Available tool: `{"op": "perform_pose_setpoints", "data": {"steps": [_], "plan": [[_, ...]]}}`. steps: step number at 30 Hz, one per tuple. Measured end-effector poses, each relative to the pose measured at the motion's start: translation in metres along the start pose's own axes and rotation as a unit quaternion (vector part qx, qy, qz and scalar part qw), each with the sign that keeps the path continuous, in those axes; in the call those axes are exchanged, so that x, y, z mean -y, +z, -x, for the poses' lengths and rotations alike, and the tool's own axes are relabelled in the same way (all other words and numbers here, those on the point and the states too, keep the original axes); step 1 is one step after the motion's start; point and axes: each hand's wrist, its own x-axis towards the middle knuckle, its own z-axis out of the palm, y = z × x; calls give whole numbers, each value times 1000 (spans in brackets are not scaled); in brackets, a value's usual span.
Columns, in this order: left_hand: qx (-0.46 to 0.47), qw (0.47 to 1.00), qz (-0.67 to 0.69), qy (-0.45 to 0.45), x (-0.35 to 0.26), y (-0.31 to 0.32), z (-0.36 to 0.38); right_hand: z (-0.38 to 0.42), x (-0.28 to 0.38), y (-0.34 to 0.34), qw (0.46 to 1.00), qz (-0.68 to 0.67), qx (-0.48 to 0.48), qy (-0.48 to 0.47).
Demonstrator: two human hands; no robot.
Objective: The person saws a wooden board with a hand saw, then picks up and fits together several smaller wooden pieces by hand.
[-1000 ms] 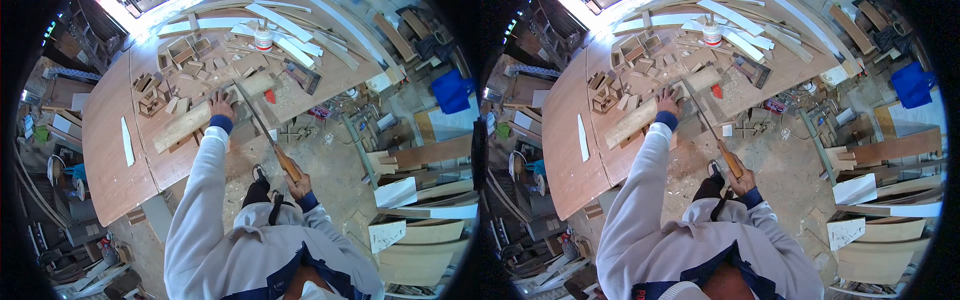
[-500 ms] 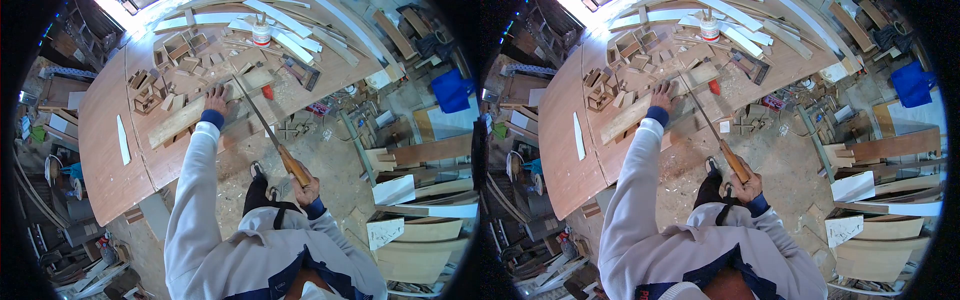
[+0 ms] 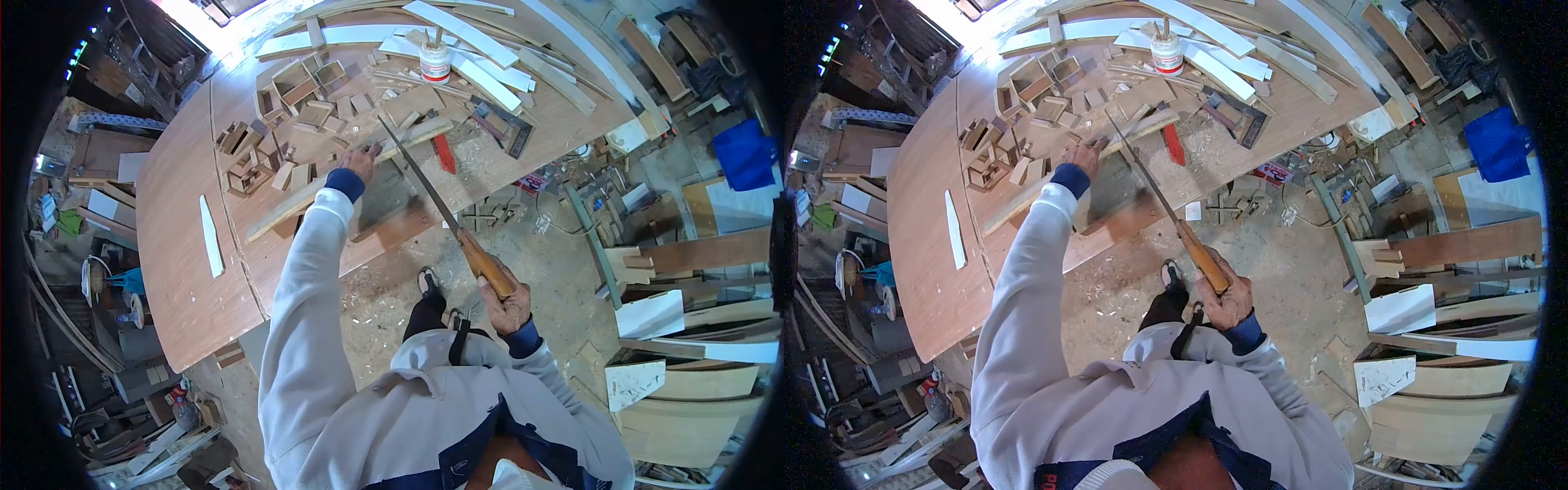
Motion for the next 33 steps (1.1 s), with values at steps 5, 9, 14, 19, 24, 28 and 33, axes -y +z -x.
{"op": "perform_pose_setpoints", "data": {"steps": [5, 9, 14, 19, 24, 28, 33], "plan": [[-26, 997, 9, -68, -18, -4, 2, -6, 9, -3, 1000, -15, -3, 16], [-48, 997, 1, -67, -10, 17, -6, -6, 11, -7, 1000, 12, -2, -4], [-56, 995, -41, -72, -22, 8, 0, -2, 13, -11, 1000, 15, 8, -2], [-149, 986, -42, -53, -16, 25, 0, 3, 12, -11, 1000, 22, 1, -16], [-121, 989, -51, -66, -31, 5, 12, 9, 13, -14, 999, 44, 11, -6], [-108, 991, -25, -77, -27, 14, 4, 13, 11, -16, 999, 38, 11, -16], [-95, 991, -55, -77, -34, 5, 9, 18, 19, -19, 998, 62, 19, -2]]}}
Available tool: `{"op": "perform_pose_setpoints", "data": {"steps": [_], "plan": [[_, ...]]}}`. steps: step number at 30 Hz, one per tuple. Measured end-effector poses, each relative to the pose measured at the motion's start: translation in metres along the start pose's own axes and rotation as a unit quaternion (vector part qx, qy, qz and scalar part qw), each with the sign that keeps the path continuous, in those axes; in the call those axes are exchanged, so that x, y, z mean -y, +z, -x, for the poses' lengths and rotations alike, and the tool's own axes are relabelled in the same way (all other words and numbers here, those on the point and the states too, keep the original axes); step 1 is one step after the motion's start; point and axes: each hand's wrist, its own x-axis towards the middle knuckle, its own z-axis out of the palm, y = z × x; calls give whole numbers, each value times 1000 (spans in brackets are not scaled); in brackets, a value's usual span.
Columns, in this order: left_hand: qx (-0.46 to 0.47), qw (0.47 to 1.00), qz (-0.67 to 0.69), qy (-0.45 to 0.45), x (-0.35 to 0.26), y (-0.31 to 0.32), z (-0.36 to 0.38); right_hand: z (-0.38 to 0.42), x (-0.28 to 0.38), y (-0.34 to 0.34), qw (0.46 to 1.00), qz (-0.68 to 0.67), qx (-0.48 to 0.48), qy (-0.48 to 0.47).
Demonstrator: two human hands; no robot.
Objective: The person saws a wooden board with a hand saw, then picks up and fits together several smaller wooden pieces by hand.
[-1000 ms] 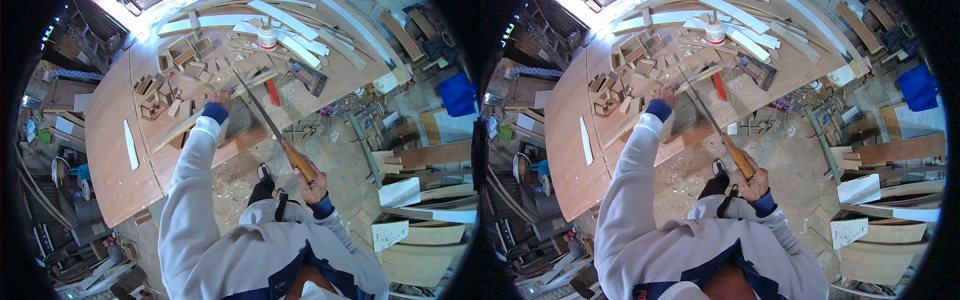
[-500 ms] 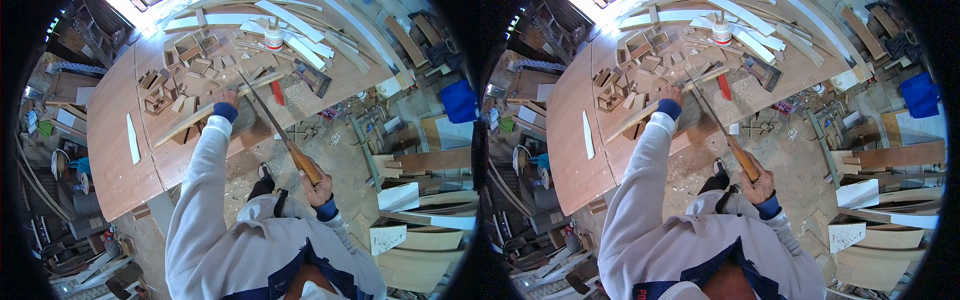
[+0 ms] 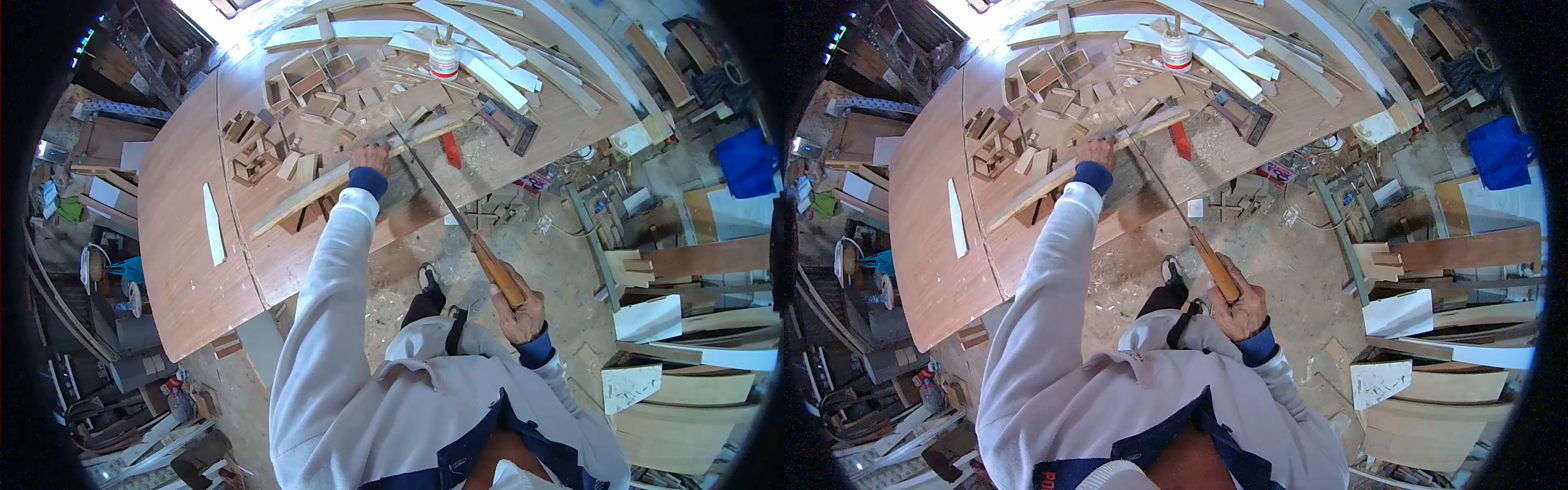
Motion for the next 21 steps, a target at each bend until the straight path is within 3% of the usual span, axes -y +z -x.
{"op": "perform_pose_setpoints", "data": {"steps": [4, 9, 15, 19, 21], "plan": [[-33, 999, 7, 42, 9, 18, 2, -3, 7, 5, 1000, 14, 4, 3], [-145, 984, -22, 103, 10, 35, 4, -44, 11, 37, 993, 61, 34, 97], [5, 998, -21, 55, 2, 8, -2, -9, 2, 17, 999, 15, 5, 36], [-65, 993, -38, 87, 0, 18, 5, -11, 3, 13, 1000, 15, -20, -10], [-107, 986, -64, 107, 2, 21, 9, -37, -3, 29, 1000, 23, -7, 15]]}}
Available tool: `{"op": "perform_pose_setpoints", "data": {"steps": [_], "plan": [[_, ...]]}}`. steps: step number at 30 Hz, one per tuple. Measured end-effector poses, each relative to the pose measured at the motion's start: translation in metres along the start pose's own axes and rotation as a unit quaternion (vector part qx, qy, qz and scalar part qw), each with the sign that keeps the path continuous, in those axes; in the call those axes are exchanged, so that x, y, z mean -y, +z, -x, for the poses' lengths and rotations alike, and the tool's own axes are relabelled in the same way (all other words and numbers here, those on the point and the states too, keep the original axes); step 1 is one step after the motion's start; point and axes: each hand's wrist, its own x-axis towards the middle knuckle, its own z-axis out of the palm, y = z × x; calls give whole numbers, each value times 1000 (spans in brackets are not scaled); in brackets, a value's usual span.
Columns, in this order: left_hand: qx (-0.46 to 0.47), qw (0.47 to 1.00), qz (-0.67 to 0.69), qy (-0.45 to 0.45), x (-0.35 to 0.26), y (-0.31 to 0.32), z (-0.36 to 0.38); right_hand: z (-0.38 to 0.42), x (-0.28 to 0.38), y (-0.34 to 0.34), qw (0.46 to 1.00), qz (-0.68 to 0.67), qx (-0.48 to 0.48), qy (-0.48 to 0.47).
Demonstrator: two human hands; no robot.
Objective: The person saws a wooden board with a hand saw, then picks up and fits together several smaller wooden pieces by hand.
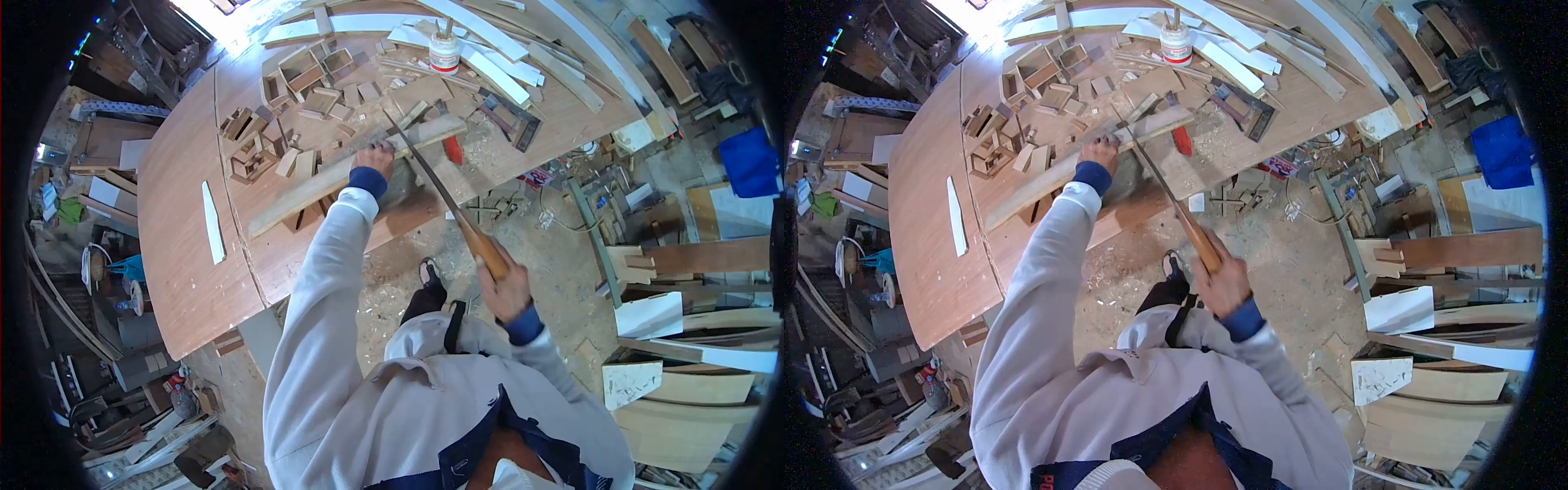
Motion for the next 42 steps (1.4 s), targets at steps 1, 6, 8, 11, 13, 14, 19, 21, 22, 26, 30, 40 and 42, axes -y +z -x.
{"op": "perform_pose_setpoints", "data": {"steps": [1, 6, 8, 11, 13, 14, 19, 21, 22, 26, 30, 40, 42], "plan": [[-4, 1000, -4, 2, 4, 3, -5, -13, -3, 8, 1000, 7, 10, 14], [54, 997, 55, -18, 6, -5, -8, 10, -4, -6, 999, -1, 37, 15], [52, 998, 43, -18, 4, -6, -6, 23, -2, -13, 999, 3, 20, -30], [29, 999, 26, -6, 2, 2, -5, 21, -8, -11, 1000, -14, 18, -16], [11, 1000, 22, -5, 1, 2, -5, -14, -18, 15, 998, 56, 38, -17], [44, 999, 29, -12, 1, -1, -8, -22, -14, 19, 998, 53, 37, -17], [61, 998, 23, -11, 5, 2, -10, -2, -6, 7, 998, 10, 62, 18], [92, 995, 23, -18, 4, -9, -9, 20, -7, -3, 999, -23, 41, -12], [94, 995, 22, -19, 7, -5, -7, 25, -8, -4, 997, -59, 9, -42], [57, 997, 47, -12, 3, -1, -6, -26, -8, 21, 998, 37, 46, -12], [97, 994, 35, -18, 7, -7, -8, -28, -18, 26, 997, -42, 63, -8], [94, 994, 55, -28, 2, -6, -7, 33, -7, -20, 996, 2, 15, -83], [94, 994, 51, -29, 4, -5, -8, 33, -3, -18, 995, 28, -4, -97]]}}
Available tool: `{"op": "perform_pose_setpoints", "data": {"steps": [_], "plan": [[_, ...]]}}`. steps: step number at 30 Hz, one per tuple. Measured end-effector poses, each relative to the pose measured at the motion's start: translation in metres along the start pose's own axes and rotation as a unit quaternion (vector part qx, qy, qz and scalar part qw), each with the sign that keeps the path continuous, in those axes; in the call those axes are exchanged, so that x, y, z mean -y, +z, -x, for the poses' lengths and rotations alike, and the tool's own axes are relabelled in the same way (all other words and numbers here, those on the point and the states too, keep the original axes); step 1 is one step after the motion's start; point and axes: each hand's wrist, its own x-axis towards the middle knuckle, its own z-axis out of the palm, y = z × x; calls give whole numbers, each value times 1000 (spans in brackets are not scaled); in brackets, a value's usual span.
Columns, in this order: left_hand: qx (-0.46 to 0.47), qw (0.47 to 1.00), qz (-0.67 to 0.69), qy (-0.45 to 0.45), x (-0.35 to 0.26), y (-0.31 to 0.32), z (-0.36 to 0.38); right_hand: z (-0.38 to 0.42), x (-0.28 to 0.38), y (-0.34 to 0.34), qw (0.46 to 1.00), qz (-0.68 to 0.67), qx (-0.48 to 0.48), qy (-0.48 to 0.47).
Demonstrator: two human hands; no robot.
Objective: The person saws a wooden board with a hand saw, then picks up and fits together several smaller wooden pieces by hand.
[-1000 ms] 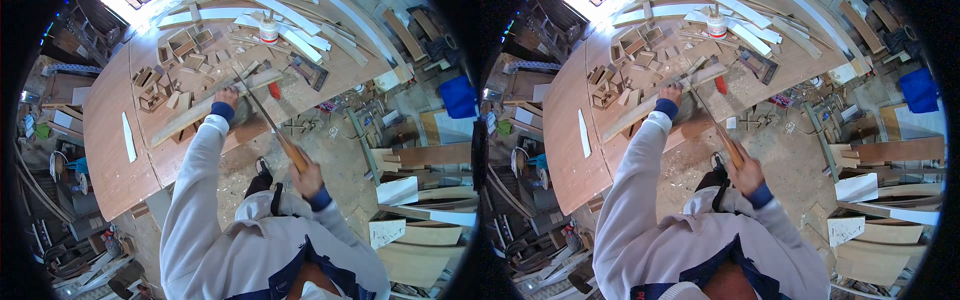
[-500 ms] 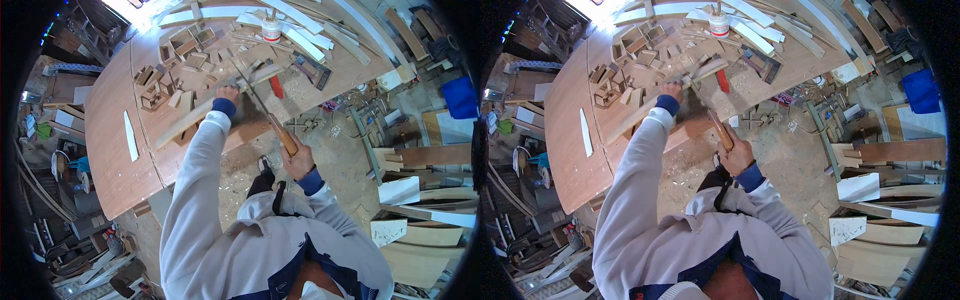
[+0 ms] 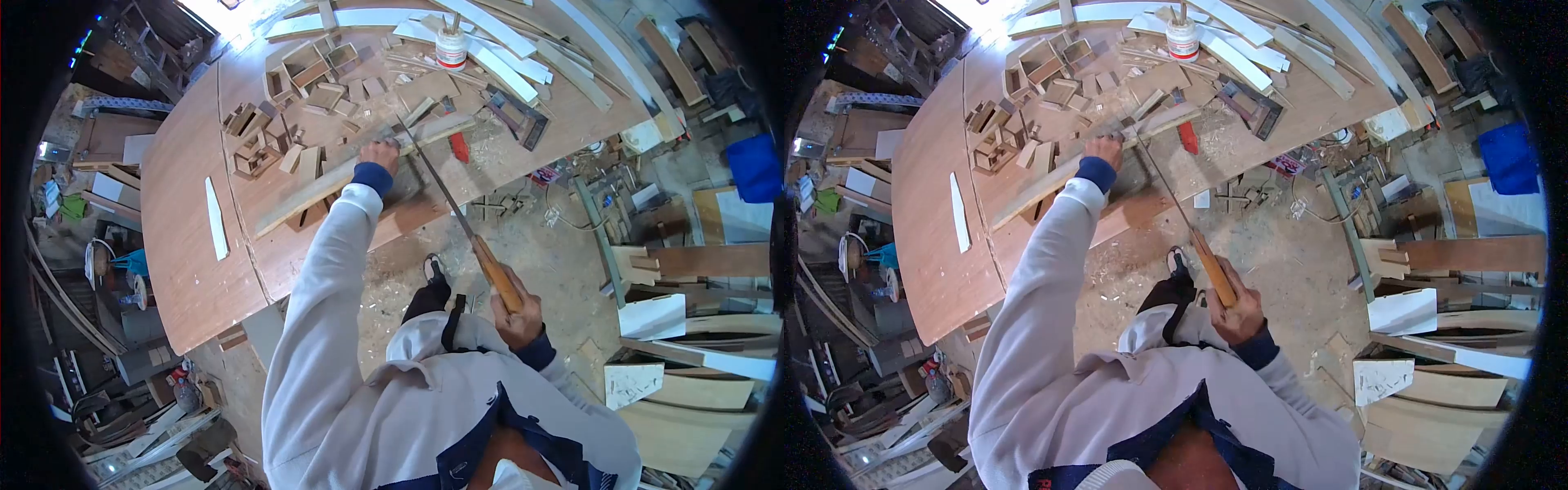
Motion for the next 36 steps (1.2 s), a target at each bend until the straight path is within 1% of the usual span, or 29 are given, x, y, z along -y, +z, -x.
{"op": "perform_pose_setpoints", "data": {"steps": [1, 2, 3, 4, 5, 6, 7, 8, 9, 10, 12, 13, 15, 19, 21, 22, 24, 25, 27, 28, 30, 32, 34, 36], "plan": [[-30, 999, 2, 16, 1, 4, 3, -5, 0, 7, 1000, 0, -1, 5], [-63, 998, 6, 30, -1, 8, 4, -19, -3, 19, 998, 7, 22, 56], [-64, 997, 6, 31, -4, 7, 3, -29, -7, 26, 994, 13, 46, 103], [-30, 999, 2, 16, -5, 6, 1, -32, -9, 28, 994, 12, 44, 101], [2, 1000, -2, 1, -3, 3, -2, -36, -11, 30, 985, -43, 59, 158], [-2, 1000, -4, 1, -2, 4, -1, -38, -14, 32, 969, -97, 74, 213], [-37, 999, 0, 3, -4, 10, 5, -33, -21, 34, 969, -97, 73, 214], [-75, 997, 4, 6, -5, 14, 6, -29, -33, 37, 967, -132, 60, 212], [-34, 999, 23, -21, -5, 12, 6, -29, -33, 36, 962, -166, 48, 210], [-32, 999, 24, -21, -4, 12, 9, -23, -31, 36, 962, -165, 49, 211], [-9, 997, 76, -16, 1, 8, 12, -18, -24, 39, 980, -141, 13, 137], [-9, 997, 76, -18, 8, 14, 12, -17, -25, 40, 980, -142, 14, 137], [28, 977, 213, -18, 17, 25, 10, -13, -29, 42, 988, -105, -8, 109], [30, 980, 191, -33, 17, 24, 20, -10, -28, 38, 994, -78, -21, 77], [59, 973, 217, -58, 15, 17, 23, -11, -24, 34, 981, -106, 15, 159], [59, 973, 217, -59, 14, 17, 26, -11, -24, 35, 982, -106, 15, 159], [34, 973, 214, -74, 11, 18, 27, -13, -23, 35, 990, -98, -7, 101], [34, 974, 214, -73, 10, 20, 24, -13, -20, 33, 990, -97, -8, 101], [57, 974, 201, -82, 10, 18, 17, -13, -12, 27, 976, -171, -14, 131], [58, 974, 202, -83, 9, 16, 18, -13, -8, 25, 976, -171, -13, 132], [68, 969, 214, -104, 7, 3, 14, -12, -3, 21, 980, -165, -58, 97], [66, 972, 202, -101, 2, -18, 15, -10, -10, 21, 980, -165, -64, 85], [64, 974, 191, -102, -1, -20, 19, -8, -15, 19, 981, -165, -68, 73], [-38, 975, 197, -94, -2, -8, 22, -7, -17, 17, 985, -150, -72, 51]]}}
